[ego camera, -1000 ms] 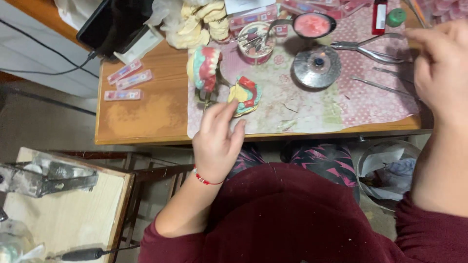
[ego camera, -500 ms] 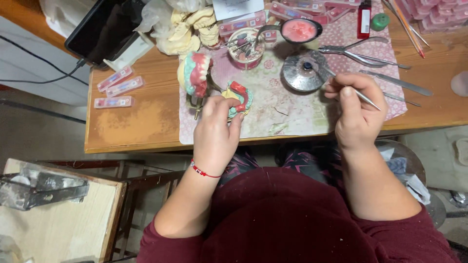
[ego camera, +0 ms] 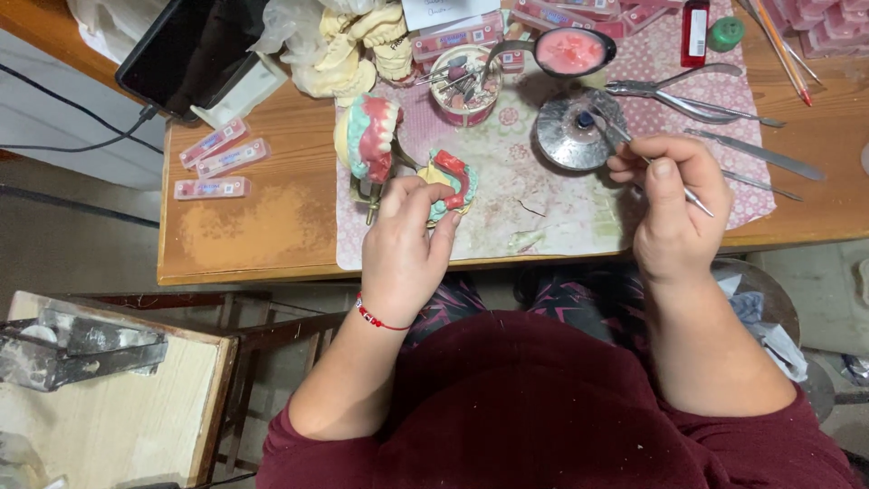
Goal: The person works on a dental model mounted on an articulator, using a metal tool to shape and smooth the pink and yellow material. They also handle a small plastic case containing artificial teeth and a small white device on the table.
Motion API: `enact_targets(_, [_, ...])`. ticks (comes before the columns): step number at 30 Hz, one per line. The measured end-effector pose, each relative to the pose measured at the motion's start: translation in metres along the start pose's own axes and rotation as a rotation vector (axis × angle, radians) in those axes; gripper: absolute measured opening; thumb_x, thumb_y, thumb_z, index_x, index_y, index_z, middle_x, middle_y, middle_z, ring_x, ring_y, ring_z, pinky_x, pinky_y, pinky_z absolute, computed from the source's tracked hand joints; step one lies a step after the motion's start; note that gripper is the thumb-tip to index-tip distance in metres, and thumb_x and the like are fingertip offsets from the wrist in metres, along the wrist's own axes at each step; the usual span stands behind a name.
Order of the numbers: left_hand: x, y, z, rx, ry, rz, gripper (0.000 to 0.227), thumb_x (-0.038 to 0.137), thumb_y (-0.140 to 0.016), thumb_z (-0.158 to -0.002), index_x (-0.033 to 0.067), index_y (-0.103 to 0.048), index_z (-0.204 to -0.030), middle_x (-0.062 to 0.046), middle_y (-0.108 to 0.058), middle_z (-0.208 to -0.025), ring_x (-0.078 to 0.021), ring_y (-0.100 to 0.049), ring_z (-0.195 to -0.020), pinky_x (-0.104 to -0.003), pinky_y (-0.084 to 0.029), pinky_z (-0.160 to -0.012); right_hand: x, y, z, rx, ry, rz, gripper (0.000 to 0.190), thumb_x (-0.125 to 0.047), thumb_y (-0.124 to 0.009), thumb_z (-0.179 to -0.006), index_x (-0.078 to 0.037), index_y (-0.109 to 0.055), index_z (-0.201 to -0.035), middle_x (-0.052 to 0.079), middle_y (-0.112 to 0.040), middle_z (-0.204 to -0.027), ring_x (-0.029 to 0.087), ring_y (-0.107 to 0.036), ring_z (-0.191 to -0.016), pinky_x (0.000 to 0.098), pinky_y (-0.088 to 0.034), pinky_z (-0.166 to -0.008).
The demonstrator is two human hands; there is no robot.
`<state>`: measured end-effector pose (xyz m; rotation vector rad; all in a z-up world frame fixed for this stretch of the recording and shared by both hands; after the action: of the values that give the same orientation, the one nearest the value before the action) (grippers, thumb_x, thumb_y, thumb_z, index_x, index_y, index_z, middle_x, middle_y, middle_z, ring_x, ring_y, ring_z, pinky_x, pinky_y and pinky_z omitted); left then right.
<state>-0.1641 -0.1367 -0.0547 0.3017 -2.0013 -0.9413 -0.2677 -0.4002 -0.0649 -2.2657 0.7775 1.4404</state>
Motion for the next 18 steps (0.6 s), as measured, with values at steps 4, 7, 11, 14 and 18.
enact_targets(4, [0.0004,0.0001,-0.0002,0.017,-0.015,0.009,0.023,0.021,-0.067,-0.097,0.0125,-0.064,-0.118,-0.012,-0.056,-0.119,-0.0318,-0.065,-0.106,-0.049,-0.055,-0.075,0.0001,-0.0004,0.0005,-0.019,-0.001,-0.023,0.036,-0.03,-0.054,-0.114,0.004,-0.059,-0.122,0.022,-0.066,-0.115,0.031,-0.071,-0.103,0.0364,-0.061,-0.099])
enact_targets(7, [0.0013,0.0009,-0.0001,0.006,-0.026,-0.001,0.023,0.021,-0.067,-0.097,0.0116,-0.063,-0.119,-0.012,-0.056,-0.118,-0.033,-0.065,-0.108,-0.05,-0.055,-0.075,0.0003,0.0008,0.0011,-0.018,-0.03,-0.013,0.034,-0.029,-0.053,-0.114,0.004,-0.059,-0.12,0.02,-0.064,-0.115,0.03,-0.07,-0.103,0.0361,-0.063,-0.101])
enact_targets(11, [0.0004,-0.0005,-0.0001,0.005,-0.012,-0.012,0.023,0.024,-0.066,-0.098,0.0127,-0.064,-0.119,-0.012,-0.056,-0.12,-0.0333,-0.065,-0.107,-0.051,-0.056,-0.074,-0.0003,0.0001,-0.0003,-0.109,-0.035,-0.076,0.036,-0.029,-0.052,-0.113,0.006,-0.058,-0.118,0.022,-0.061,-0.117,0.031,-0.068,-0.104,0.0367,-0.06,-0.1])
enact_targets(14, [0.0011,-0.0005,-0.0005,0.004,0.002,-0.021,0.023,0.025,-0.066,-0.098,0.0135,-0.066,-0.118,-0.011,-0.057,-0.121,-0.0327,-0.065,-0.108,-0.05,-0.056,-0.073,-0.0013,0.0006,-0.0009,-0.136,-0.092,-0.102,0.035,-0.027,-0.052,-0.112,0.007,-0.058,-0.117,0.021,-0.062,-0.117,0.031,-0.07,-0.104,0.0354,-0.061,-0.1])
enact_targets(18, [0.0006,-0.0005,0.0,0.009,-0.009,-0.03,0.024,0.024,-0.066,-0.097,0.0132,-0.066,-0.119,-0.012,-0.058,-0.121,-0.0326,-0.064,-0.111,-0.05,-0.056,-0.078,0.0049,0.0042,-0.0008,-0.154,-0.196,-0.163,0.034,-0.028,-0.053,-0.11,0.006,-0.058,-0.116,0.019,-0.064,-0.115,0.03,-0.073,-0.103,0.0335,-0.064,-0.097])
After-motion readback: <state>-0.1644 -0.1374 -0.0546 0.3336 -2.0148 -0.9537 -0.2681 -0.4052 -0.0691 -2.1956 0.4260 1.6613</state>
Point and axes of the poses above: each hand's wrist, its own z-axis away from the middle knuckle, its own y-axis out of the back of the hand, x = y × z, the point moved 2 cm from there along -z, towards the middle knuckle
